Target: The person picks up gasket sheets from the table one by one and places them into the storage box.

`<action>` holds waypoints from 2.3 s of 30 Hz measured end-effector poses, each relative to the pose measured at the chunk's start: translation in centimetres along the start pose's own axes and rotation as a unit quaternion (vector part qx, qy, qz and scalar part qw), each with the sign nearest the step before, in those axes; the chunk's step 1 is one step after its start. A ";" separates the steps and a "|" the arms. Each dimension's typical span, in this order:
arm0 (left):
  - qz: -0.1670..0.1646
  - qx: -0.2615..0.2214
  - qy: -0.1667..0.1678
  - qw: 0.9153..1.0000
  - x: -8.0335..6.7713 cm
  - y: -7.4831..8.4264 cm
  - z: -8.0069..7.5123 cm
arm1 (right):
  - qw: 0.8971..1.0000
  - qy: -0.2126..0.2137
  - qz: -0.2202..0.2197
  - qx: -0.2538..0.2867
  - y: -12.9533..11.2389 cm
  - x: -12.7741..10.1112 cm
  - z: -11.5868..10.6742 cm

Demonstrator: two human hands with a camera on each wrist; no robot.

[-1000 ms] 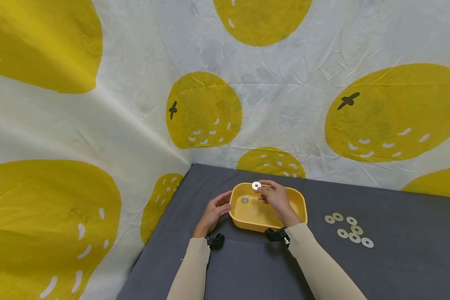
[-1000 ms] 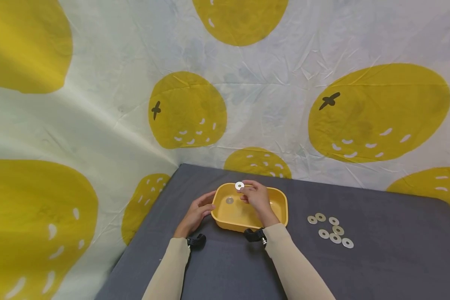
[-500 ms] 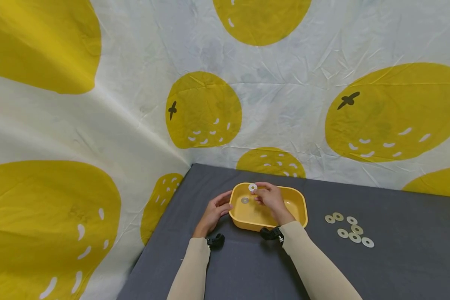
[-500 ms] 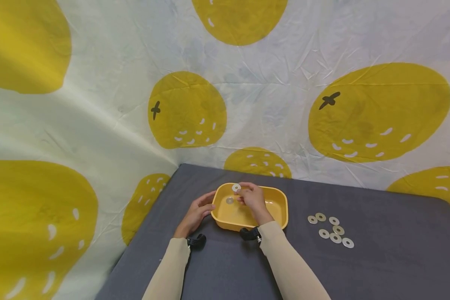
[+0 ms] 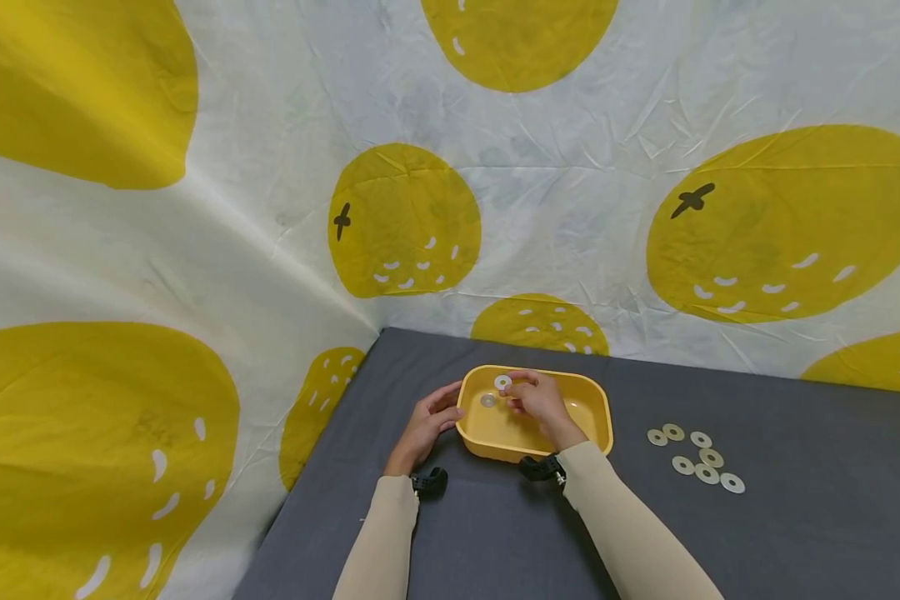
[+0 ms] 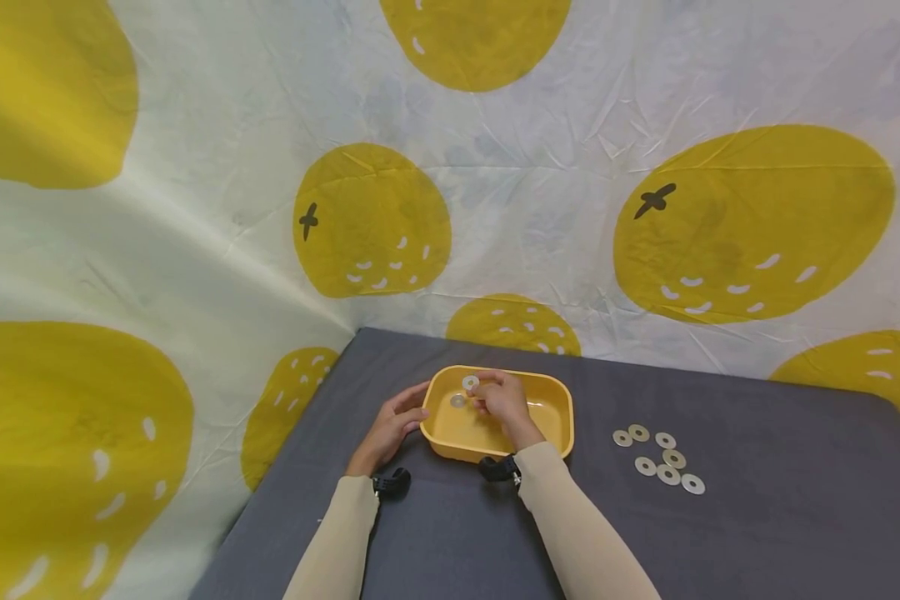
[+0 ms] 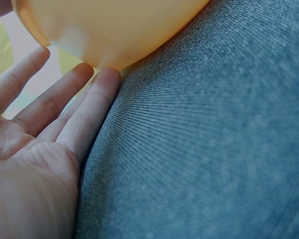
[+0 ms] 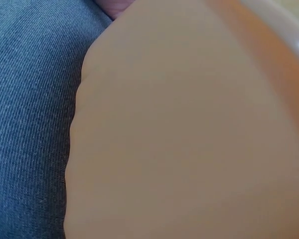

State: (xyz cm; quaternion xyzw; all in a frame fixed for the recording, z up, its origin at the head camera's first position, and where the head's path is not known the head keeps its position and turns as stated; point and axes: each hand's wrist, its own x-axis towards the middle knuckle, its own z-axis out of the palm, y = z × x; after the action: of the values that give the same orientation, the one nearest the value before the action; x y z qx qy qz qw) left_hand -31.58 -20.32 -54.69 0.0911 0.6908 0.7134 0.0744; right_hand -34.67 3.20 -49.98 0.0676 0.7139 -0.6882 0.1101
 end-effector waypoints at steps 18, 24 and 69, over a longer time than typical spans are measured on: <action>0.004 0.001 -0.002 1.000 0.2 -0.3 -0.2 | 0.997 -0.002 0.034 -0.069 0.0 -0.4 -0.1; -0.001 0.001 0.000 1.000 0.1 -0.2 -0.1 | 0.995 0.002 0.035 -0.094 0.1 -0.6 -0.1; 0.006 0.005 0.001 1.000 0.1 -0.1 0.0 | 0.976 0.007 -0.196 -0.093 -1.4 -5.6 -11.4</action>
State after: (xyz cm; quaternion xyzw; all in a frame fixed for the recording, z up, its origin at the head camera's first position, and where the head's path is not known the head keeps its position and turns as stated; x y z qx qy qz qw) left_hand -31.67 -20.29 -54.81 0.0952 0.6936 0.7107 0.0690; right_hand -30.31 14.80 -46.86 -0.0797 0.7748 -0.6266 -0.0259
